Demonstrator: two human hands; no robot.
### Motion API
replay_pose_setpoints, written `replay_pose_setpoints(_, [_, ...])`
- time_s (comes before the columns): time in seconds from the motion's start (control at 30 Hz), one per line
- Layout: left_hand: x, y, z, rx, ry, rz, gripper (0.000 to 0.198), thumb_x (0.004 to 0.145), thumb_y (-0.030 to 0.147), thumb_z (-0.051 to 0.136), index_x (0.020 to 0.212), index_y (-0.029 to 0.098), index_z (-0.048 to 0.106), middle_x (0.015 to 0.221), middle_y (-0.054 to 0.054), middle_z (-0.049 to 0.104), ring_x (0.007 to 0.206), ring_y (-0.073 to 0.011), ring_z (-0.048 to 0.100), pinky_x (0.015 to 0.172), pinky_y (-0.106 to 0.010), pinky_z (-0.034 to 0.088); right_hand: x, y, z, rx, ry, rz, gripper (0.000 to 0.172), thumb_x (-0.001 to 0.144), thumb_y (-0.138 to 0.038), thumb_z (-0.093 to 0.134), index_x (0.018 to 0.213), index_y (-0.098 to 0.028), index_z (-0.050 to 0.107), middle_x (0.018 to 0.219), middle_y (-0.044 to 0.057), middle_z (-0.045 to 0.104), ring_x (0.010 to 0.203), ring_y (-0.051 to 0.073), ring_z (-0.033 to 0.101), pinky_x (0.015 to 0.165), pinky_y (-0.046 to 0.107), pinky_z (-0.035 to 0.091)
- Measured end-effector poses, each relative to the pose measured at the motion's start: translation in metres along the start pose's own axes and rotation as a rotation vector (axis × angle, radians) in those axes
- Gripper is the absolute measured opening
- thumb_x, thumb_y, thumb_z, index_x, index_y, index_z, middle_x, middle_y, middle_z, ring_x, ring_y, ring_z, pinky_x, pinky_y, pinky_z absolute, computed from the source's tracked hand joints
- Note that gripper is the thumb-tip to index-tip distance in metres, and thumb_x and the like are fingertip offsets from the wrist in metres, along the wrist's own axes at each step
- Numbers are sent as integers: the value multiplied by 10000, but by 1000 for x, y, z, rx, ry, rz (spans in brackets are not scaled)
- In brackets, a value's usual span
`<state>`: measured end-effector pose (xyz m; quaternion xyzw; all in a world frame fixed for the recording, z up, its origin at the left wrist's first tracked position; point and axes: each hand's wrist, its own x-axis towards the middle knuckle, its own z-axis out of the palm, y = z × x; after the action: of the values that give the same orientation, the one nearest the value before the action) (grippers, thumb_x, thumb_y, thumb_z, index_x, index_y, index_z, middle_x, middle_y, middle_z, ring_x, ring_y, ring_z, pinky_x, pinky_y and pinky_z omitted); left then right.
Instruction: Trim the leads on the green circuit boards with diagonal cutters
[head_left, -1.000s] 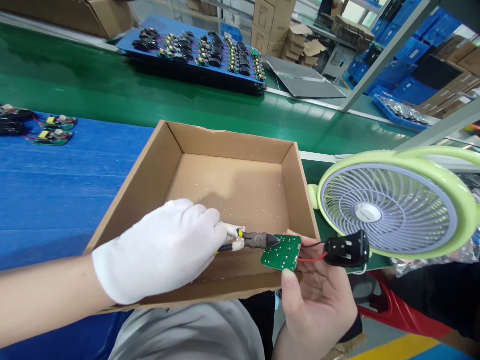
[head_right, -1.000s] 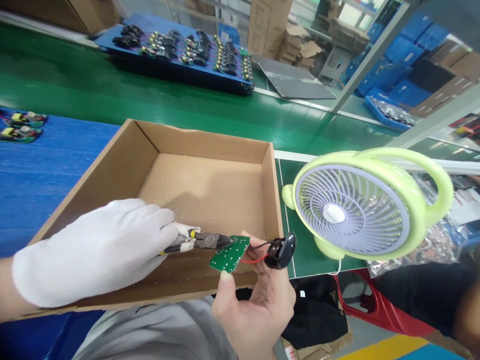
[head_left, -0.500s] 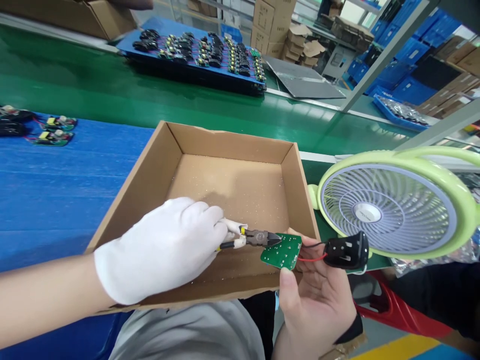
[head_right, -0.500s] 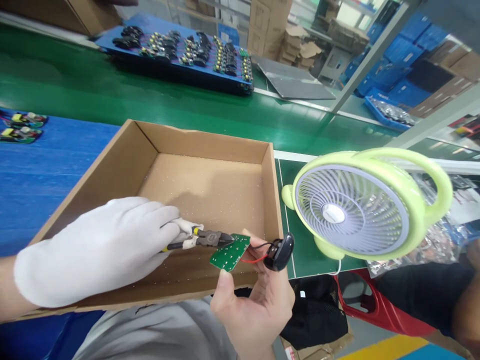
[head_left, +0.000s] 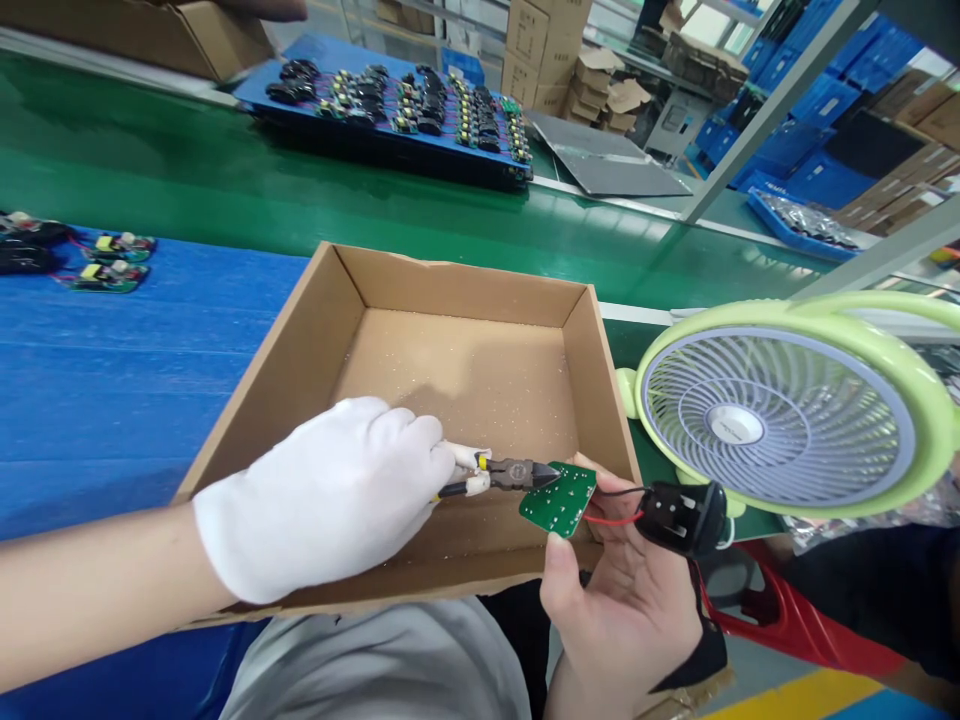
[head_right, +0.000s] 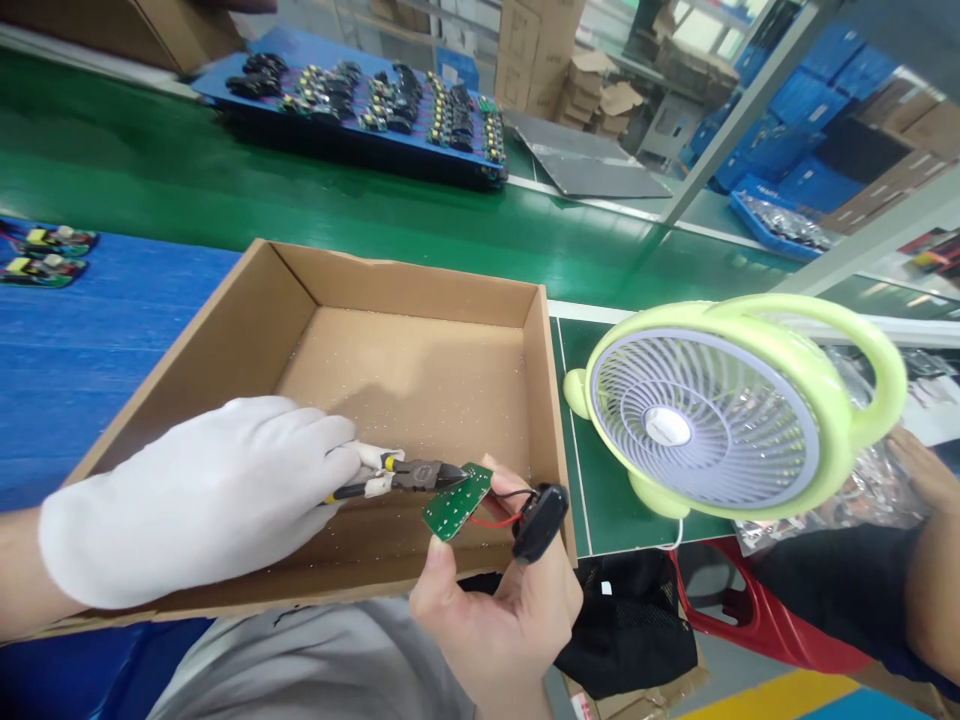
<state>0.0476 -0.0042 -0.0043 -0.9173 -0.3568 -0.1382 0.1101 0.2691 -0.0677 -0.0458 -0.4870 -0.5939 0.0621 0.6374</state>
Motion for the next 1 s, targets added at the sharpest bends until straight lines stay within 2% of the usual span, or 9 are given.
replay_pose_setpoints(0.13, [-2,4,3,-95,-18,-28,252,803,52,560,686,270,611,574,-33,596,442,-244,539,518,-407,295,0,1,-3,12,-21,16,435,864,-146,817,1294,-188,776,1153,114,883,953,274,899,757,325,783])
replay_pose_setpoints(0.23, [-4,3,4,-198,-36,-49,239,867,65,583,769,268,662,615,-2,618,474,-206,539,539,-373,315,0,0,-4,34,-42,40,431,859,-161,818,1287,-186,766,1180,122,878,1011,278,895,772,319,781])
replay_pose_setpoints(0.37, [-3,0,3,-291,-1,-66,266,982,91,538,829,258,677,613,25,591,486,-182,523,536,-344,331,-1,-2,-3,50,5,74,400,865,-189,825,1258,-176,752,1221,154,869,986,292,894,694,342,777])
replay_pose_setpoints(0.43, [-2,-1,3,-302,7,-68,284,1008,101,507,830,247,673,630,19,606,484,-182,527,526,-344,341,-2,-2,-2,50,22,82,400,866,-186,828,1259,-180,752,1231,155,867,995,296,893,667,336,770])
replay_pose_setpoints(0.57, [-2,-2,6,-308,-12,-45,246,1009,105,528,905,236,709,736,-8,684,554,-193,607,568,-342,398,-3,2,-4,15,2,41,437,861,-175,845,1288,-180,752,1251,157,860,1113,324,880,719,352,781])
replay_pose_setpoints(0.7, [-4,-2,9,-279,-8,-45,214,1024,138,561,958,238,738,756,-9,682,573,-196,587,584,-345,383,-2,3,-6,-51,-26,-6,437,892,-225,846,1313,-180,739,1262,172,851,1156,354,874,736,378,788])
replay_pose_setpoints(0.83, [-3,1,9,-273,7,-40,248,1055,159,526,946,229,737,745,-13,677,563,-195,576,577,-351,368,0,2,-5,-117,-63,-42,443,932,-243,800,1363,-171,728,1283,189,850,1128,342,886,741,355,783])
replay_pose_setpoints(1.0, [0,3,6,-237,2,-44,290,1072,174,499,942,239,750,702,-3,648,551,-205,562,572,-362,349,-2,4,-7,-112,-83,-69,497,916,-228,820,1399,-171,717,1288,190,856,1063,340,900,739,377,783])
